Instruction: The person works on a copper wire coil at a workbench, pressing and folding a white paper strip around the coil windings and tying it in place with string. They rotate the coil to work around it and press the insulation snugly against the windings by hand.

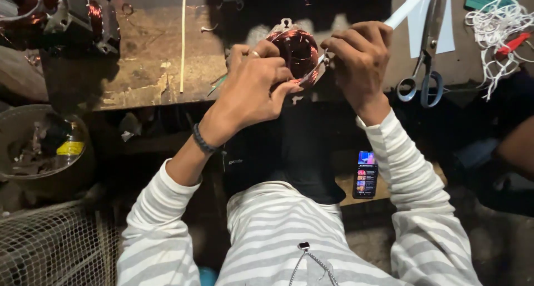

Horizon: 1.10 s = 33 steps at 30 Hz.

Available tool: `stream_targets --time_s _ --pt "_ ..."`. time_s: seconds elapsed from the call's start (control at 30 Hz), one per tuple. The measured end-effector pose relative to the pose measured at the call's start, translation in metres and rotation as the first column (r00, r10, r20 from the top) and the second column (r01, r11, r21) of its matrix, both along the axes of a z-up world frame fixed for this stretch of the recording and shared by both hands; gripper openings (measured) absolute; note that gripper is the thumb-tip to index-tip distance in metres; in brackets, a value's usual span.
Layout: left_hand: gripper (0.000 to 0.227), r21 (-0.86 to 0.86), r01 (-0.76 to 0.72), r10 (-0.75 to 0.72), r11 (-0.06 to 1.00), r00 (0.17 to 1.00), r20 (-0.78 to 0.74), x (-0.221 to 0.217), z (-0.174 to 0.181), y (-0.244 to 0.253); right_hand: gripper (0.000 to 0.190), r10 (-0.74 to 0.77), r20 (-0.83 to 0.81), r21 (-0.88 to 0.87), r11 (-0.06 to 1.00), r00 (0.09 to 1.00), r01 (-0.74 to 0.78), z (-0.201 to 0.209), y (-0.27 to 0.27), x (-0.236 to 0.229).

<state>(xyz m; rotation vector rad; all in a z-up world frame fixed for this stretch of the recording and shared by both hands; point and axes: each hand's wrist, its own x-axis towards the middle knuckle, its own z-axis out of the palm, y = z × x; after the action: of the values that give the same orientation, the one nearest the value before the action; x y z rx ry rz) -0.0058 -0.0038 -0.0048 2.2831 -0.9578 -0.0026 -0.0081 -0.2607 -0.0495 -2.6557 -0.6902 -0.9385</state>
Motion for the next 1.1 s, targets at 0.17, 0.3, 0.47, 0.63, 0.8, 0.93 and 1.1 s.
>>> stream_targets --time_s 0.17,0.3,0.47,0.63,0.8,0.93,1.1 --pt "0.030 -0.228 0.026 -0.007 0.973 0.997 0.082 -0.011 -0.021 0.006 0.024 -0.109 0.129 0.166 0.982 0.986 0.087 0.013 0.013 -0.025" --pt "0.059 -0.405 -0.155 0.281 0.901 0.919 0.276 -0.044 -0.029 -0.007 0.051 -0.020 -0.091 0.435 0.899 0.996 0.058 0.038 0.040 -0.048" --pt "0.065 -0.268 -0.186 0.263 0.945 0.919 0.292 -0.036 -0.040 0.015 0.046 -0.041 -0.327 0.350 0.923 0.944 0.161 0.036 0.053 -0.067" --pt "0.062 -0.287 -0.102 0.175 0.953 0.954 0.243 -0.012 -0.018 0.043 0.037 -0.001 -0.404 0.389 0.905 0.915 0.173 0.048 0.052 -0.090" --pt "0.071 -0.306 -0.160 0.220 0.938 0.960 0.174 0.011 0.006 0.011 0.041 -0.023 -0.211 0.373 0.922 0.977 0.103 0.057 0.054 -0.083" --pt "0.035 -0.431 -0.012 0.070 0.902 0.990 0.120 0.041 0.013 -0.013 0.046 -0.019 -0.208 0.362 0.927 0.978 0.096 0.055 0.055 -0.075" --pt "0.020 -0.616 -0.036 -0.086 0.787 0.982 -0.167 0.042 0.047 -0.017 0.043 0.013 -0.148 0.338 0.940 0.989 0.038 0.046 0.057 -0.067"
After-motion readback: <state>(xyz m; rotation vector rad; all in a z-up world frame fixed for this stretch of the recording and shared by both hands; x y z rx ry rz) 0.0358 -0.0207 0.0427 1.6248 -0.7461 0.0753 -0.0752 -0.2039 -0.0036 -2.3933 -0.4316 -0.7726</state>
